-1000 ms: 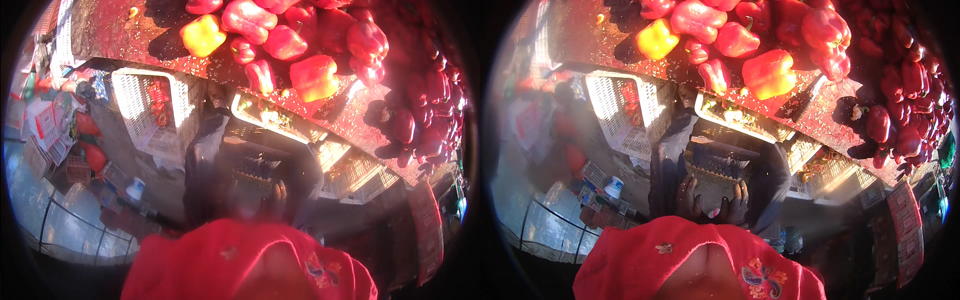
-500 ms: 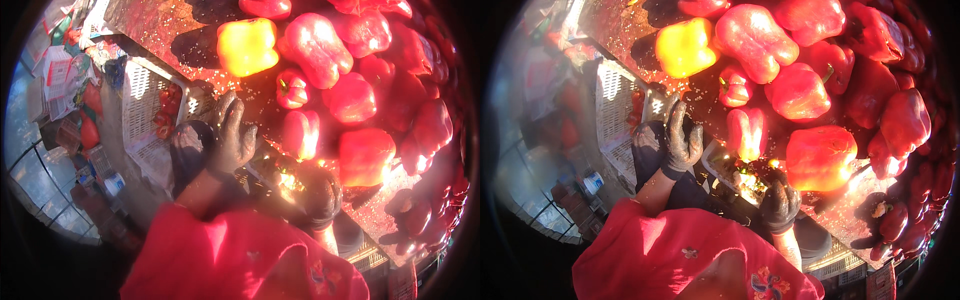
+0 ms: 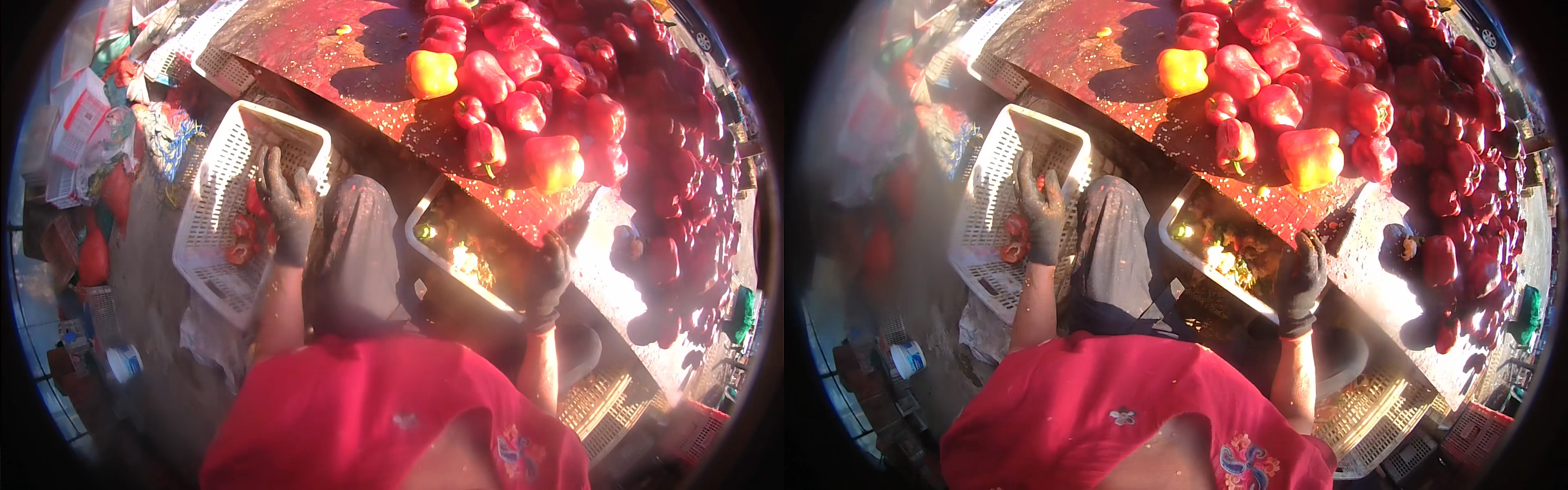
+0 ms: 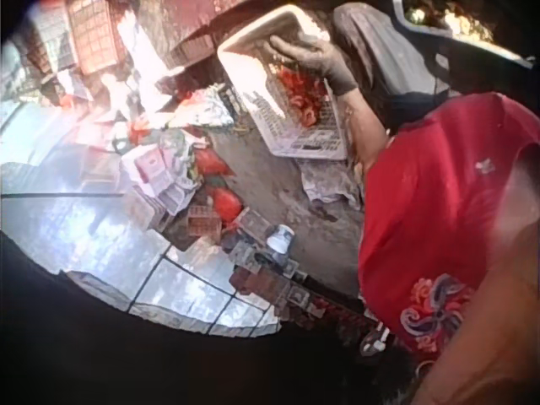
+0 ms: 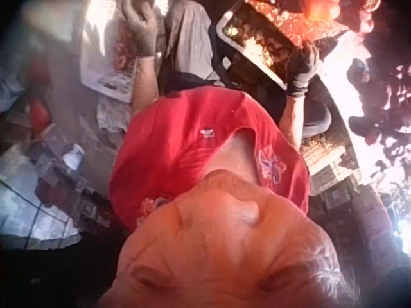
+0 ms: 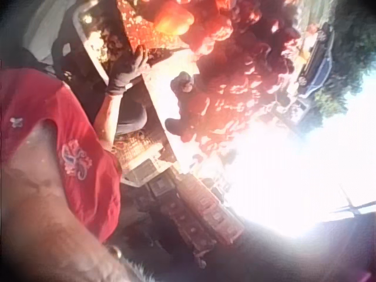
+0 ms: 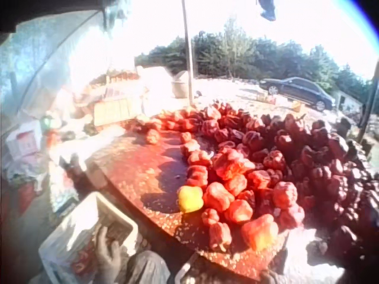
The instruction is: The person processes peppers by cutting off the tops, removing seeds, and placing the cleaned peppers into a bin.
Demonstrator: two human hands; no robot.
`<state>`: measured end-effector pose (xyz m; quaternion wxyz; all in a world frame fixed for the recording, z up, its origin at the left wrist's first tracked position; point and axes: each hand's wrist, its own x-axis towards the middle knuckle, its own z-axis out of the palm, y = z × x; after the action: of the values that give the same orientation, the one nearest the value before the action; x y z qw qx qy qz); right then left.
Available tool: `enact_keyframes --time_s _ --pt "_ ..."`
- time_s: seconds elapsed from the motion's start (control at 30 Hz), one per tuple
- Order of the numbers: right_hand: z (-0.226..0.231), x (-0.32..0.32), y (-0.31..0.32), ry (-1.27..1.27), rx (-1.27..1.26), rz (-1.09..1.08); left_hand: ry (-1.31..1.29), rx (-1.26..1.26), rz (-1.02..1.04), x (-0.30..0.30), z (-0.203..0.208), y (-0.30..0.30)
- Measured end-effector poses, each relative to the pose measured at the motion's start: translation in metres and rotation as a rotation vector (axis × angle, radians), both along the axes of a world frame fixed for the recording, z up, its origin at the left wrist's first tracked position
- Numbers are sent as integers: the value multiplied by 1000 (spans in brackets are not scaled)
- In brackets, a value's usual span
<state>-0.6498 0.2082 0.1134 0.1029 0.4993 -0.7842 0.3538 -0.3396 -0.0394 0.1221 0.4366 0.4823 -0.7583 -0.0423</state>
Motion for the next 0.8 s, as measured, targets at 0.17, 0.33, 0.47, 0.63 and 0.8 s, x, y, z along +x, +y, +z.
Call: enact_keyframes --time_s 0.17,0.33,0.47,0.63,0.8 --pt "40 22 -14 -86 -62 12 -514 343 57 114 -118 0" --pt "6 36 -15 -18 -72 -8 -461 562 -17 125 -149 1" --pt "0 29 -19 -11 -40 35 -507 429 -65 123 -139 36" --pt "33 33 -93 -45 -107 34 -372 389 -194 127 -161 -2" --pt "-21 28 -172 -190 344 -111 44 390 16 89 -88 -19"
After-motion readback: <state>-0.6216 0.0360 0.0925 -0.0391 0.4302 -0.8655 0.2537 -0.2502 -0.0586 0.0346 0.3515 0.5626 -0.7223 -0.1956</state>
